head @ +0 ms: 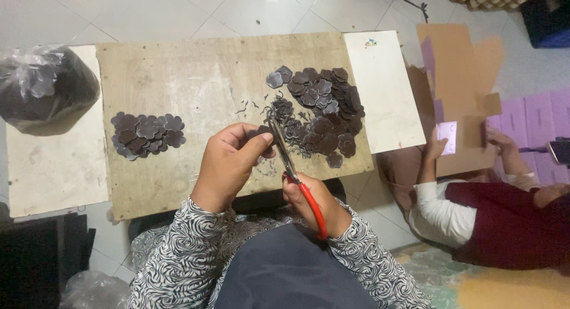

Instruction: The person is cutting dark, flower-shaped pieces of material using red-handled scissors. They hold the material in their left hand and cut it with the scissors in their right hand, placing the cut pieces on a wooden board.

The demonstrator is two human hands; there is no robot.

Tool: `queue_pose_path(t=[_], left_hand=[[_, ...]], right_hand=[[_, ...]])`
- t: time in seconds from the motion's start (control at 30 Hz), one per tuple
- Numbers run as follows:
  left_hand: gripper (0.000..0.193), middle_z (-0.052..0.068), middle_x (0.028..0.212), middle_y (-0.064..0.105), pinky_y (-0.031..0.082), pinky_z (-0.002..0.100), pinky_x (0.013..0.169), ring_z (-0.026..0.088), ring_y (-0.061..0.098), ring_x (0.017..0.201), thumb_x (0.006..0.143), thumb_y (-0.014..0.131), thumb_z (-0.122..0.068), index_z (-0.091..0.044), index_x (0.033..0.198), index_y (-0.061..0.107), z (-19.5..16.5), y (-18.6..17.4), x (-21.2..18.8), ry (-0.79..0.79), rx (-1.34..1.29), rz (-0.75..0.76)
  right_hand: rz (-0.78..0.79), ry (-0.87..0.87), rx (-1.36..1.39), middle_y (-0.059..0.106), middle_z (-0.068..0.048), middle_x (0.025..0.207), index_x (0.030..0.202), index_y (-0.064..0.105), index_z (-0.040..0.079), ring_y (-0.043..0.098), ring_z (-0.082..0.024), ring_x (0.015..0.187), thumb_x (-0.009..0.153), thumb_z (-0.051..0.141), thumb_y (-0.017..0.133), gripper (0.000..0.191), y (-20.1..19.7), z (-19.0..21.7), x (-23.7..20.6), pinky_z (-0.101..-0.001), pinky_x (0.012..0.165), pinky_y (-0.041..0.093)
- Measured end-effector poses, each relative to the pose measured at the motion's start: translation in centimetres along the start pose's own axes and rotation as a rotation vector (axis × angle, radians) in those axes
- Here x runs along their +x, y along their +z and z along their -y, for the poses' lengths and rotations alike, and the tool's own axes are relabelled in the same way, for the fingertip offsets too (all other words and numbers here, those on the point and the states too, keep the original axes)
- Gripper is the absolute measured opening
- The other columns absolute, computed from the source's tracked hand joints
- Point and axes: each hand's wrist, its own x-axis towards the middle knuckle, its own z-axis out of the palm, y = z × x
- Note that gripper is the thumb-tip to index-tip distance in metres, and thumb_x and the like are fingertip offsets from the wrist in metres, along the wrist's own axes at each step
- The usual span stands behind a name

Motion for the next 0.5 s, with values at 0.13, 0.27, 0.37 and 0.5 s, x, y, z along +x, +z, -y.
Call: queue_pose_path(t=[0.13,0.27,0.37,0.5], left_hand=[[0.015,0.003,0.081,0.072,0.049,0.022,0.061,0.006,0.064,0.07,0.094,0.07,-0.016,-0.002,0.097,0.071,-0.29,-0.02,-0.11,0.001,-0.051,-0.012],[0.015,0.003,0.084,0.071,0.05,0.022,0.064,0.007,0.064,0.072,0.091,0.071,-0.014,-0.002,0.098,0.071,-0.53,-0.01,-0.02,-0.002,-0.112,0.008],[0.014,0.004,0.082,0.072,0.051,0.022,0.064,0.007,0.062,0.07,0.09,0.072,-0.015,-0.002,0.097,0.072,-0.54,-0.11,0.05,-0.052,-0.087,-0.001],[0.014,0.005,0.08,0.072,0.05,0.023,0.063,0.008,0.061,0.069,0.09,0.072,-0.015,-0.001,0.092,0.072,-0.37,-0.26,0.16,-0.066,-0.113,0.008]], right_hand=[[-0.016,0.014,-0.009,0.052,0.001,0.077,0.096,0.057,0.006,0.05,-0.009,0.069,0.102,0.06,0.046,0.055,0.03,-0.36,-0.07,-0.0246,0.063,0.045],[-0.038,0.005,-0.04,0.053,0.002,0.075,0.093,0.057,0.006,0.049,-0.008,0.067,0.103,0.061,0.045,0.057,0.11,-0.78,0.03,-0.0242,0.061,0.045],[-0.028,0.012,-0.078,0.051,0.002,0.072,0.09,0.057,0.007,0.049,-0.007,0.063,0.102,0.064,0.042,0.06,0.05,-0.91,0.07,-0.0235,0.058,0.045],[0.018,-0.025,0.019,0.047,0.003,0.072,0.091,0.052,0.007,0.045,-0.007,0.062,0.103,0.066,0.04,0.061,-0.27,-0.75,-0.2,-0.0232,0.056,0.041]])
